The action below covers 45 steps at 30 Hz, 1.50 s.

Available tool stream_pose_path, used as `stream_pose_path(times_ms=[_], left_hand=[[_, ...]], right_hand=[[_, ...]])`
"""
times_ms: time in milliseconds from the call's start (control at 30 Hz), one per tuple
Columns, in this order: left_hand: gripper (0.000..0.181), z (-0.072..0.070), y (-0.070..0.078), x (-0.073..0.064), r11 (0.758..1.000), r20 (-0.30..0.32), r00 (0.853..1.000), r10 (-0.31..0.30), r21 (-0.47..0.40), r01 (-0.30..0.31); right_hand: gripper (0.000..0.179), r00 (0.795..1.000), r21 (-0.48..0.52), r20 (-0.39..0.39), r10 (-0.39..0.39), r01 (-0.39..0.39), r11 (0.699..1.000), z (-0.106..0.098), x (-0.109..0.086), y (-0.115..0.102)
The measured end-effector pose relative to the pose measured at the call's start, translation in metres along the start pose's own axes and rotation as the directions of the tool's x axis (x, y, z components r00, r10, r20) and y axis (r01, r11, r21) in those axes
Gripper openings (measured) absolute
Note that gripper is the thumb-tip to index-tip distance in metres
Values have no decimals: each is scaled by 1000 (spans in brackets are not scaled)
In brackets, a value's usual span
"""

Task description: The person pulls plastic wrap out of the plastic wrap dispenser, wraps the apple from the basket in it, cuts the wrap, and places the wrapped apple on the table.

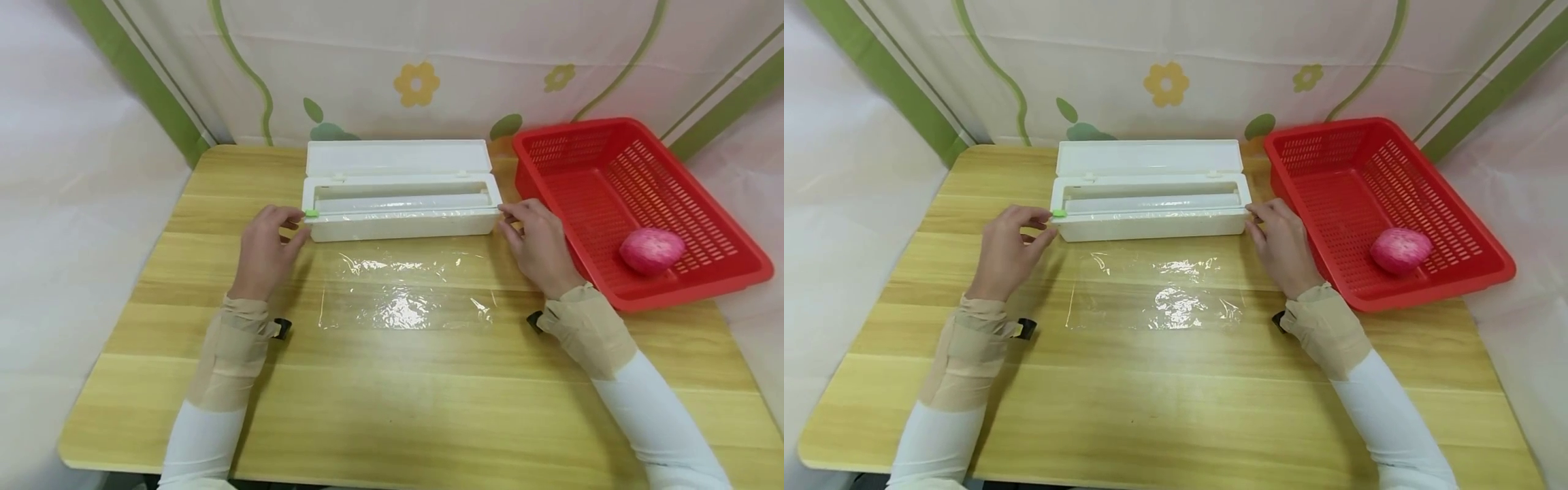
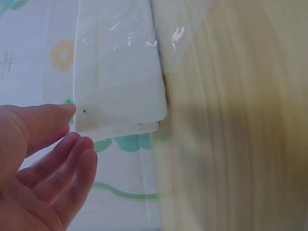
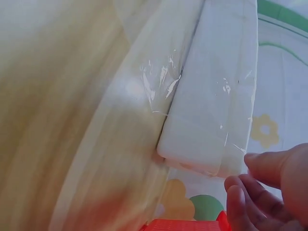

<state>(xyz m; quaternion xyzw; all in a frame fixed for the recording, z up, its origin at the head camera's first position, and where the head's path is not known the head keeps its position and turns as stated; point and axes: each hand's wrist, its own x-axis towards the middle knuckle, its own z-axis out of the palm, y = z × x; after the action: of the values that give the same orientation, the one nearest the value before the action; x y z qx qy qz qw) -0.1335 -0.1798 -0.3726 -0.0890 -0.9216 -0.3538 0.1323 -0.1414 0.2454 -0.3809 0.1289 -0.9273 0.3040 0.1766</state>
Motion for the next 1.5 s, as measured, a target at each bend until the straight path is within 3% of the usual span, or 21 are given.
stream_pose_path(times_ms=[333, 567, 1133, 1267, 1367, 1500], left_hand=[[14, 5, 0, 9, 1000, -58, 998, -10, -10, 10], [13, 10, 0, 15, 1000, -84, 996, -28, -13, 27], [22, 13, -6, 42, 984, -24, 992, -125, -131, 121], [25, 16, -10, 47, 978, -22, 991, -133, -167, 127], [25, 16, -14, 48, 975, -24, 991, -133, -180, 127], [27, 14, -21, 47, 972, -23, 990, -138, -195, 131]], right_hand=[[15, 998, -30, -63, -13, 11, 999, 4, 11, 2], [14, 999, -68, -52, -7, 4, 998, 4, 18, 3], [14, 997, -58, -32, 73, -74, 996, 10, 46, 8], [16, 994, -47, -4, 107, -107, 993, 7, 49, 6], [21, 988, -36, 59, 145, -143, 989, 1, 48, -2], [28, 974, -68, 158, 161, -152, 986, -21, 44, -22]])
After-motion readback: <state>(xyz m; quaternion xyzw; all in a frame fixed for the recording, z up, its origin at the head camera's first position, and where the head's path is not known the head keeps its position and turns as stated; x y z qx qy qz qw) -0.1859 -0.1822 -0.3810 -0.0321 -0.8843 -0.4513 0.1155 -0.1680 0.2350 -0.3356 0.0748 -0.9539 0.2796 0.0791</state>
